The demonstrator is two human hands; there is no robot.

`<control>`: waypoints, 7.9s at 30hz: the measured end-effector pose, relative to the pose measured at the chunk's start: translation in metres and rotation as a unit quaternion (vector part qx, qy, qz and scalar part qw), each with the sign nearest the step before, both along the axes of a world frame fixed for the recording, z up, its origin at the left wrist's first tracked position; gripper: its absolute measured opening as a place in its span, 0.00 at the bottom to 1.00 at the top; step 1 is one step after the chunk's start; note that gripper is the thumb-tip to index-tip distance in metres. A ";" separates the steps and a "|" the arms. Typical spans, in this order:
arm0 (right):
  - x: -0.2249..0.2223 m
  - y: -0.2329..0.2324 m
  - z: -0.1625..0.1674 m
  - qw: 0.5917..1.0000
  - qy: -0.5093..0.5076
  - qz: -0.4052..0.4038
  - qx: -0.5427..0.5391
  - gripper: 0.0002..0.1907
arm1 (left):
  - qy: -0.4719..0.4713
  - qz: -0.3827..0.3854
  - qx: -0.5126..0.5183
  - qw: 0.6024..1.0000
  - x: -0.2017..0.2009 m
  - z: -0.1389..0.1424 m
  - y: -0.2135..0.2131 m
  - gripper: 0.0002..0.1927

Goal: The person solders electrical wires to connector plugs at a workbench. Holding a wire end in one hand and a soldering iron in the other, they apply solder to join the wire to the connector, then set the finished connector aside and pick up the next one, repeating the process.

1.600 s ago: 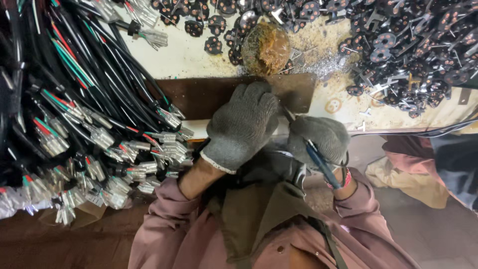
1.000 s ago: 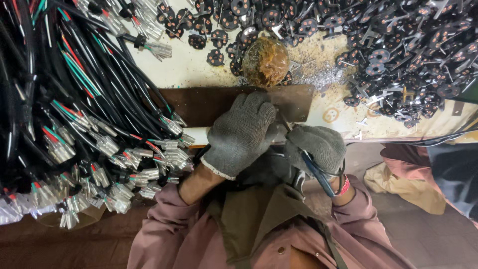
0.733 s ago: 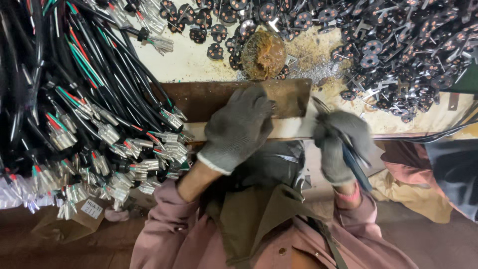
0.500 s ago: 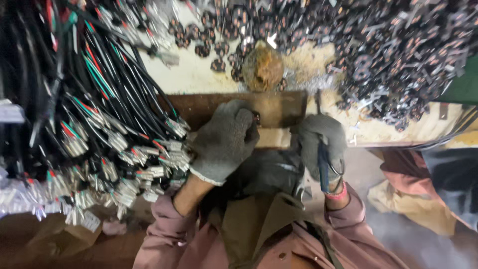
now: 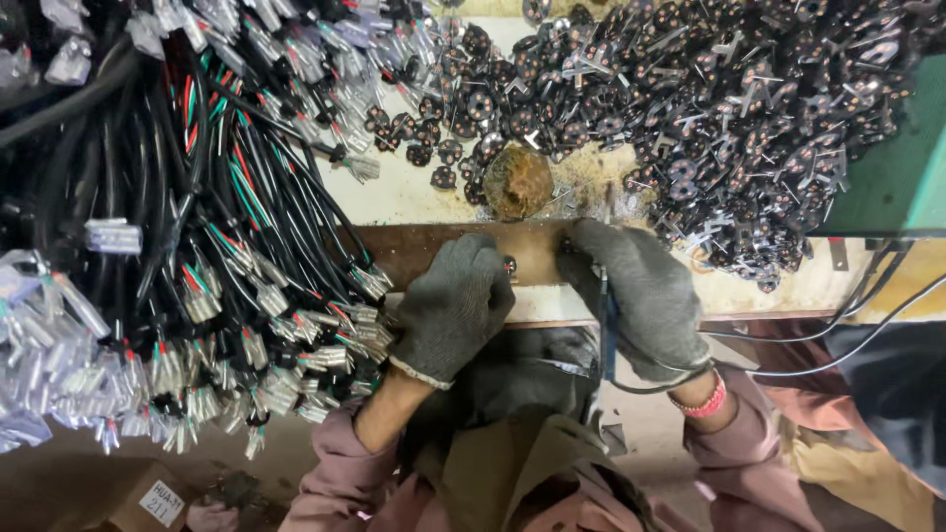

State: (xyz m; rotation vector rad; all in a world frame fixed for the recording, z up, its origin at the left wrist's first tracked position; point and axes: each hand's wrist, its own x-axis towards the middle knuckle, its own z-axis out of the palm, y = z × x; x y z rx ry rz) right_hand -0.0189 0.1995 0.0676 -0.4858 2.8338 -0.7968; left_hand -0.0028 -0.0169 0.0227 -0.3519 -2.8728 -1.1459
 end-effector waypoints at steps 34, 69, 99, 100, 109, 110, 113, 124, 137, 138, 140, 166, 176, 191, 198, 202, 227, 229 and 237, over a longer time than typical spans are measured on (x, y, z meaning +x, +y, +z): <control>0.075 0.011 -0.099 0.898 -0.037 -0.286 -0.334 0.15 | -0.048 -0.055 -0.033 0.997 0.059 0.021 0.003 0.15; 0.052 0.018 -0.069 0.832 -0.048 -0.326 -0.446 0.19 | -0.182 -0.196 0.169 0.949 0.060 0.026 -0.047 0.25; 0.071 -0.005 -0.049 0.988 -0.046 -0.102 0.111 0.18 | -0.152 -0.037 0.147 0.977 0.054 0.012 0.006 0.18; 0.070 -0.008 -0.048 0.988 -0.031 -0.103 0.109 0.17 | -0.147 -0.017 0.168 0.975 0.054 0.012 0.007 0.17; 0.084 -0.010 -0.057 0.990 0.004 -0.138 0.036 0.13 | -0.136 0.093 0.307 0.937 0.049 0.010 0.015 0.14; 0.083 -0.009 -0.057 0.990 0.001 -0.142 0.023 0.13 | -0.136 0.096 0.311 0.936 0.048 0.009 0.014 0.13; 0.076 -0.012 -0.051 0.987 -0.015 -0.156 -0.025 0.12 | -0.127 0.096 0.309 0.938 0.046 0.006 0.016 0.12; 0.056 -0.014 -0.037 0.983 -0.007 -0.161 -0.093 0.13 | -0.182 0.061 0.325 0.926 0.042 0.012 0.017 0.12; 0.038 -0.018 -0.018 0.965 -0.116 -0.175 -0.160 0.19 | -0.260 0.027 0.263 0.929 0.041 0.014 0.012 0.08; 0.036 -0.011 -0.015 0.988 -0.103 -0.085 -0.079 0.19 | -0.213 -0.015 0.220 0.952 0.042 0.014 0.012 0.10; 0.038 -0.006 -0.016 0.992 -0.019 -0.093 -0.083 0.19 | -0.206 -0.029 0.241 0.948 0.044 0.012 0.013 0.09; 0.020 -0.020 -0.061 0.986 0.048 -0.152 -0.045 0.12 | -0.107 0.146 0.182 0.967 -0.015 0.003 0.011 0.07; 0.022 -0.011 -0.051 0.963 -0.043 -0.163 -0.211 0.18 | -0.183 0.125 0.159 0.962 -0.014 0.031 0.004 0.06; 0.056 0.011 -0.063 0.997 0.007 -0.071 0.004 0.18 | -0.194 0.002 0.135 0.972 0.005 -0.009 0.000 0.08; 0.076 0.025 -0.069 0.989 0.039 -0.032 -0.137 0.18 | -0.154 0.024 0.106 0.982 0.011 -0.016 0.007 0.08; 0.065 0.020 -0.069 0.989 0.049 -0.022 -0.140 0.18 | -0.167 0.029 0.104 0.980 0.012 -0.015 0.006 0.09; 0.077 0.028 -0.085 0.980 -0.018 -0.020 -0.199 0.19 | -0.095 0.001 0.076 0.993 0.011 -0.029 0.015 0.06; 0.080 0.031 -0.088 0.981 -0.018 -0.023 -0.194 0.19 | -0.089 0.000 0.097 0.991 0.012 -0.030 0.014 0.08; 0.085 0.034 -0.094 0.983 0.024 -0.027 -0.181 0.15 | -0.107 -0.006 0.100 0.989 0.014 -0.035 0.014 0.10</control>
